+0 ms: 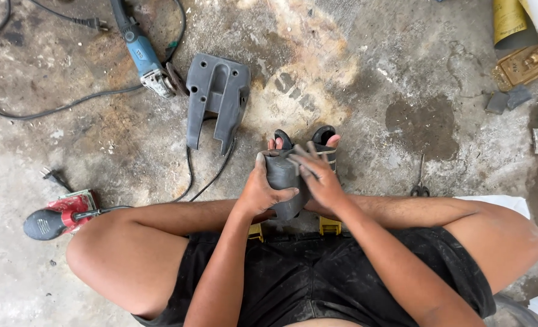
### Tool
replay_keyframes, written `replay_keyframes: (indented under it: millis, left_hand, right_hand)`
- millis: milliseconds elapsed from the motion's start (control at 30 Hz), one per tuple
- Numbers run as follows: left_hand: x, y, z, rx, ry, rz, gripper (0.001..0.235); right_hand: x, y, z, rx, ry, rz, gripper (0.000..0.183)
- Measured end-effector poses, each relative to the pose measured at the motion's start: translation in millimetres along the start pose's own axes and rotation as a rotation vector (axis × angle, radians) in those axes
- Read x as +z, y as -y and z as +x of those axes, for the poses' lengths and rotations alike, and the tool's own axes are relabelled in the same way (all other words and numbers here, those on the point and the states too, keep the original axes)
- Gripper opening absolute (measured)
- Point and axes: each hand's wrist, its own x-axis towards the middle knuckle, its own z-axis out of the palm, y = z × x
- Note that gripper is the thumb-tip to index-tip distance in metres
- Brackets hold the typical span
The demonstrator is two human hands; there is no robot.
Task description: Hand-sanding a grey plastic automotive or mechanical part to smooth the surface and edges.
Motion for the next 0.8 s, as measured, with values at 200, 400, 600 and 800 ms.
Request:
replay_keyframes:
  millis: [200,400,600,800]
  left_hand:
    - [3,17,7,0.065,0.057,0.046,0.099]
    - [0,13,2,0.067,0.049,-0.022,0.093]
    - [7,30,-2,0.040,0.049,0.024,0.096]
    - [-6,5,2,0.153,0.046,-0.043,0.091]
  right_hand:
    - [7,32,-7,0.119,-0.029,0.198,0.039]
    - [7,-28,-2,0.159,-0.070,0.310,0.030]
    - [7,-25,0,0.132,-0.037,0.263,0.029]
    - [17,-11,-3,0.127,-0.084,0.346,0.030]
